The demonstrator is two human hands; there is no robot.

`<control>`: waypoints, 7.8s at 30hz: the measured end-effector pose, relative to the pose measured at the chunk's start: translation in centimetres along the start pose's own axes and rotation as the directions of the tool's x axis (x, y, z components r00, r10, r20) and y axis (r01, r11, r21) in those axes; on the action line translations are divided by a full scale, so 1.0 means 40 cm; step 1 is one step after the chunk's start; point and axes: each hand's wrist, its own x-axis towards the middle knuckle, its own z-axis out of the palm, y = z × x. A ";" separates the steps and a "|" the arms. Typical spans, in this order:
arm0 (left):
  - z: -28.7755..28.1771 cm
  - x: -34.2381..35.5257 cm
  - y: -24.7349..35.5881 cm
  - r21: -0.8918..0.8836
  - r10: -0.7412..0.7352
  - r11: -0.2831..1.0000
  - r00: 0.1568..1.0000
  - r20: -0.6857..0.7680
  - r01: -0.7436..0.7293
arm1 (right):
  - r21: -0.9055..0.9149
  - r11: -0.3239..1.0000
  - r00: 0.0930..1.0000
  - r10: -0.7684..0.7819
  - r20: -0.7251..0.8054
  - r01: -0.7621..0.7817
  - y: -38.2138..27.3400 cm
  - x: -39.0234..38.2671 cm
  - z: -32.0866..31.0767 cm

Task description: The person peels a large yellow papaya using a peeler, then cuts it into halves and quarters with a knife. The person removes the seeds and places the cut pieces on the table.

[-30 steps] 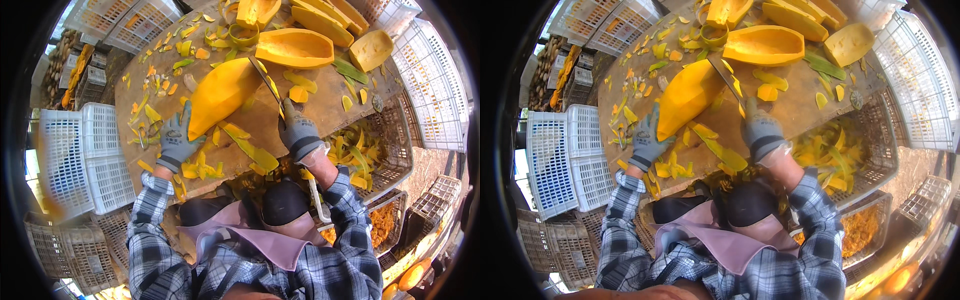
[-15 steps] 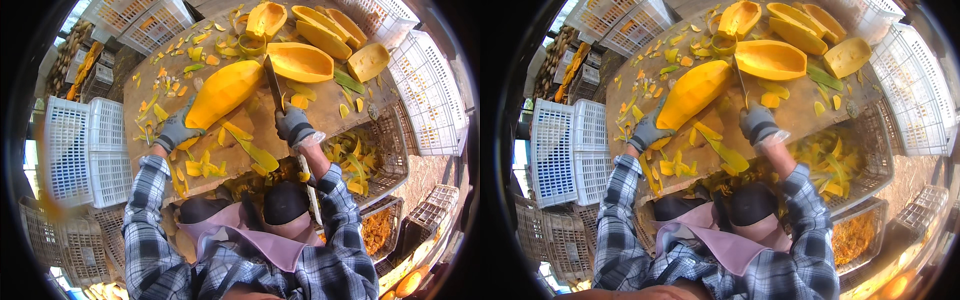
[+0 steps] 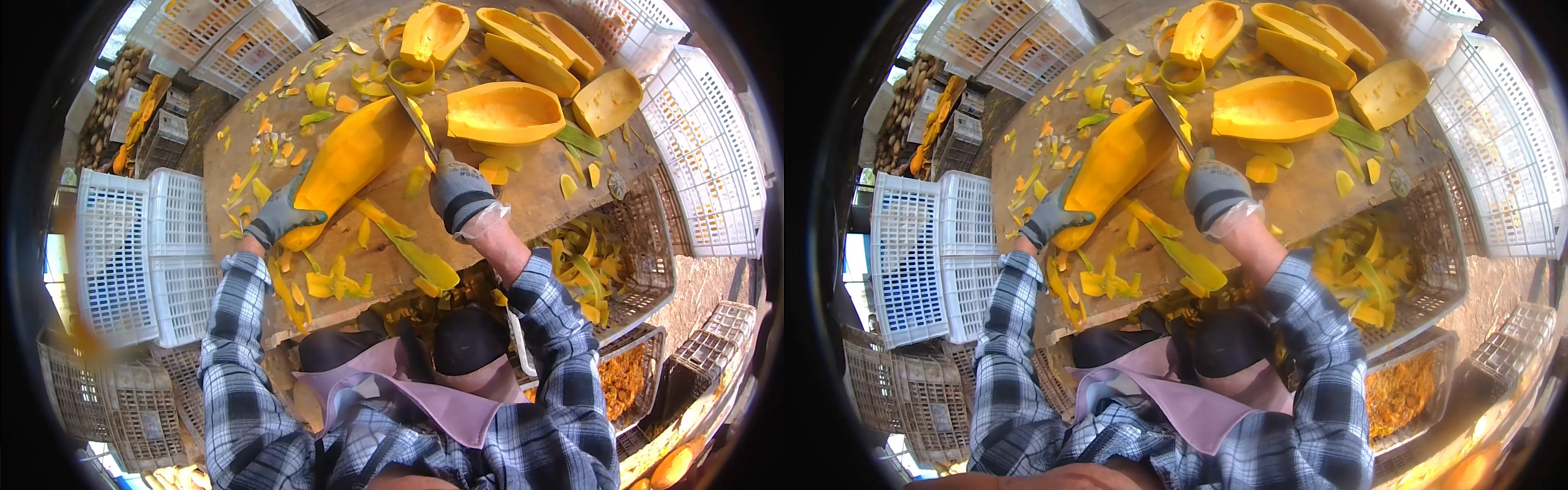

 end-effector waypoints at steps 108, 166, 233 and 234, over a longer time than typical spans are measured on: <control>0.376 0.095 0.544 0.872 0.210 0.474 0.977 0.025 -0.124 | 0.606 0.773 0.976 0.219 0.021 -0.187 0.242 -0.463 -0.164; 0.300 -0.130 0.382 0.798 0.156 0.598 0.966 -0.206 0.074 | -0.595 0.772 0.972 -0.133 0.195 0.225 0.097 -0.395 -0.276; 0.129 0.295 0.454 0.728 0.057 0.661 0.979 0.197 -0.185 | 0.725 0.551 0.789 0.615 -0.017 -0.414 0.387 -0.532 -0.073; 0.134 0.301 0.462 0.723 0.062 0.660 0.974 0.219 -0.204 | 0.800 0.511 0.809 0.585 -0.056 -0.314 0.376 -0.539 -0.038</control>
